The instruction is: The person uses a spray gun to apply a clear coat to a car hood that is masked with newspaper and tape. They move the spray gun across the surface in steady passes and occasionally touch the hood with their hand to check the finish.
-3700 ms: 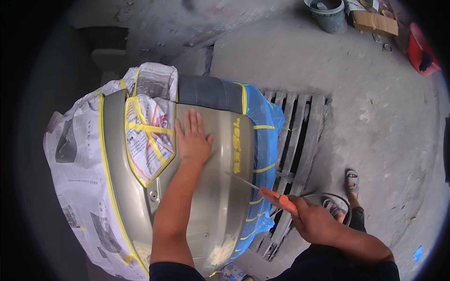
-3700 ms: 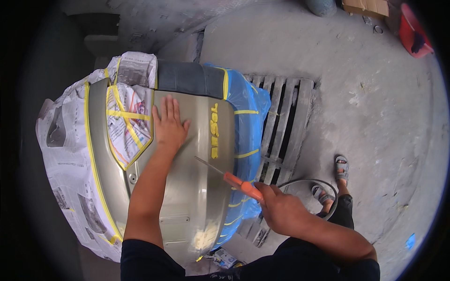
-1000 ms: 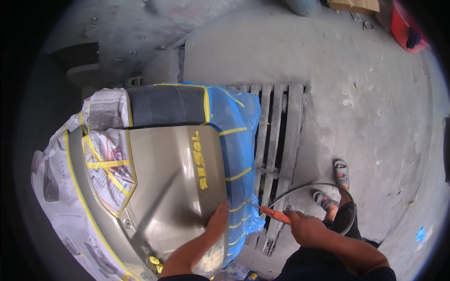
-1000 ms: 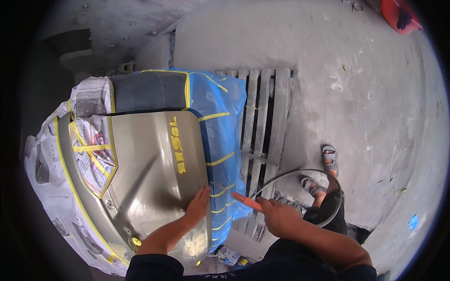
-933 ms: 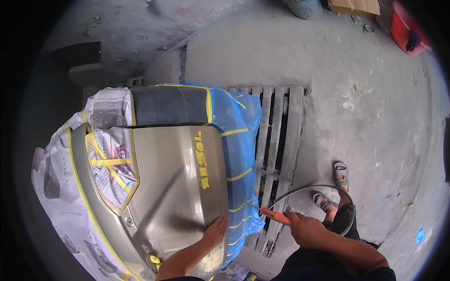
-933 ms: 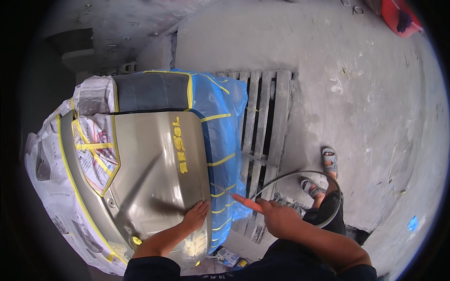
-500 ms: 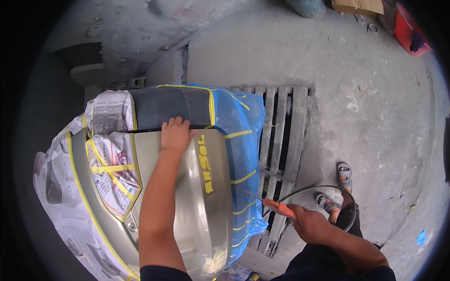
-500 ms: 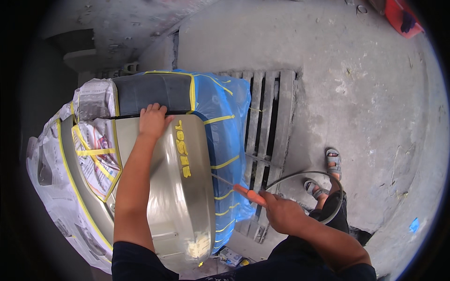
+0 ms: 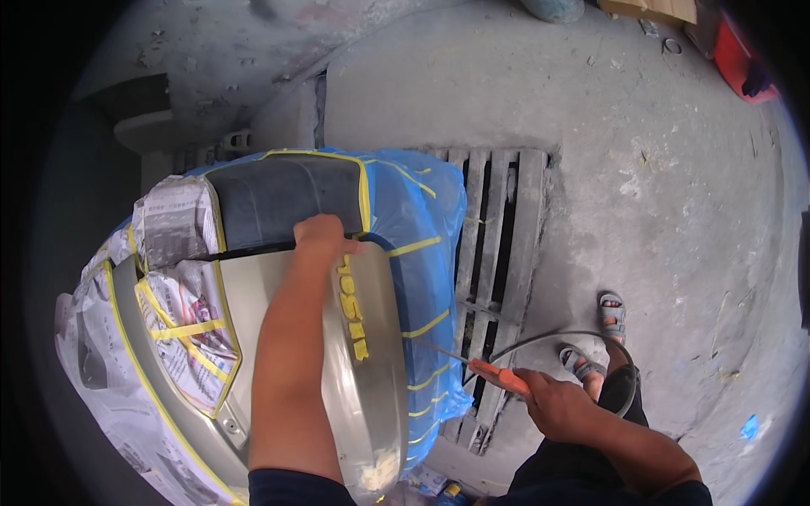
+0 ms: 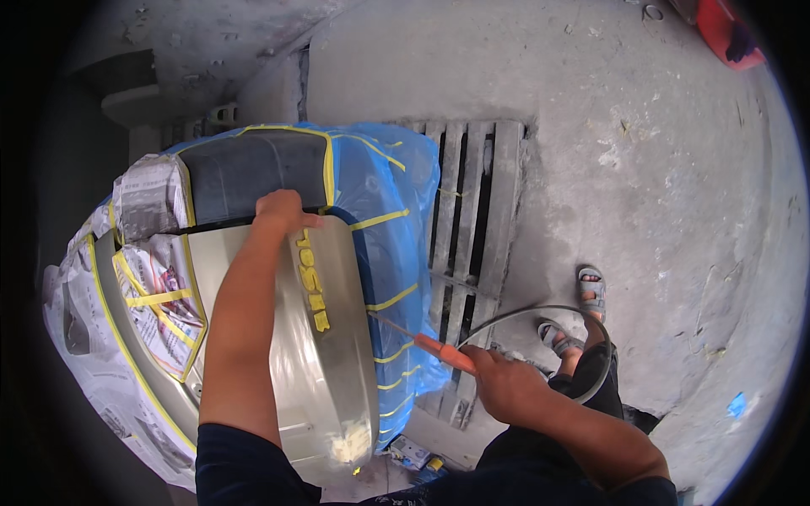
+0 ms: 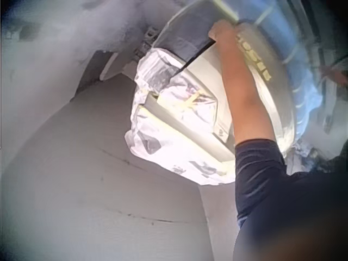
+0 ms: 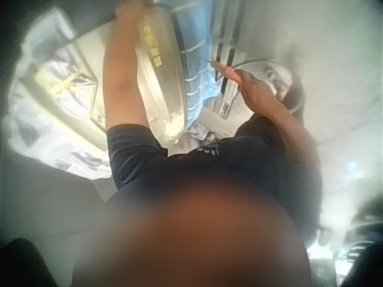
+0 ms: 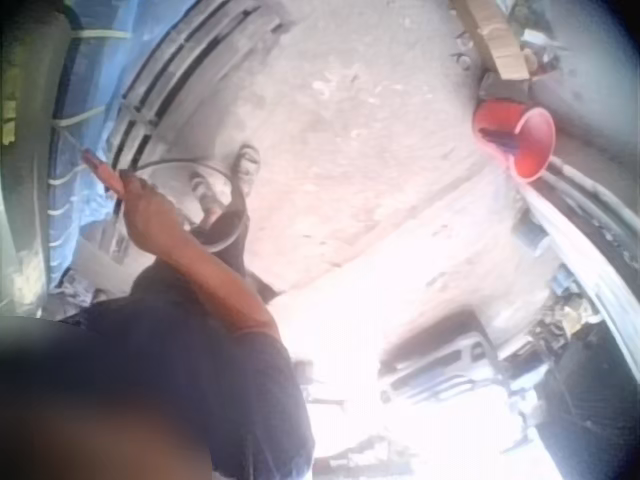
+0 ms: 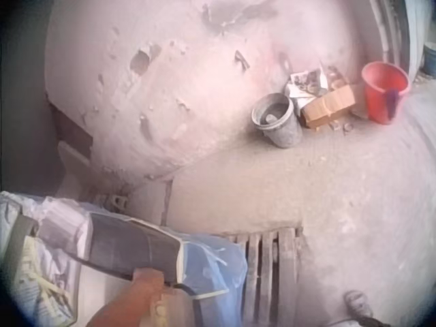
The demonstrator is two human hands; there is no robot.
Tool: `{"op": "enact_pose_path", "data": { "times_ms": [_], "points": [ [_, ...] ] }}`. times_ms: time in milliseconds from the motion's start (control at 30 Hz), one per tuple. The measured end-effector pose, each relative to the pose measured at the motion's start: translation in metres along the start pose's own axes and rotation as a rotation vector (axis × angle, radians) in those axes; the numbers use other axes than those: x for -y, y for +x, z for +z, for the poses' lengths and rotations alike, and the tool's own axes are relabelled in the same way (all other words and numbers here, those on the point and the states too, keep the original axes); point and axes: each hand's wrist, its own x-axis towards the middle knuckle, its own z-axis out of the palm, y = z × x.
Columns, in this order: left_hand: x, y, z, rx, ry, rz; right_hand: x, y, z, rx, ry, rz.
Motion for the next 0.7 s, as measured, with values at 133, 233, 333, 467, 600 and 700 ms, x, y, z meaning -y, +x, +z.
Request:
{"op": "enact_pose_path", "data": {
  "times_ms": [133,233,333,467,600,700],
  "points": [
    [0.018,-0.016,-0.003,-0.061,-0.022,-0.018,0.004,0.000,-0.003,0.005,-0.004,-0.005],
    [0.025,-0.040,0.014,-0.165,-0.022,-0.054,0.009,-0.001,-0.005,0.016,-0.006,-0.016],
    [0.029,-0.059,0.032,-0.273,0.012,-0.047,0.013,-0.002,-0.005,0.022,-0.012,-0.026],
    [0.039,-0.084,0.069,-0.553,0.143,0.006,0.018,-0.004,-0.003,0.038,-0.021,-0.062],
    [0.043,-0.108,0.104,-0.646,0.162,0.077,0.022,-0.005,0.005,0.041,-0.030,-0.099],
    [0.048,-0.125,0.132,-0.678,0.172,0.137,0.026,-0.009,0.013,0.062,-0.019,-0.084]
  ]
}}
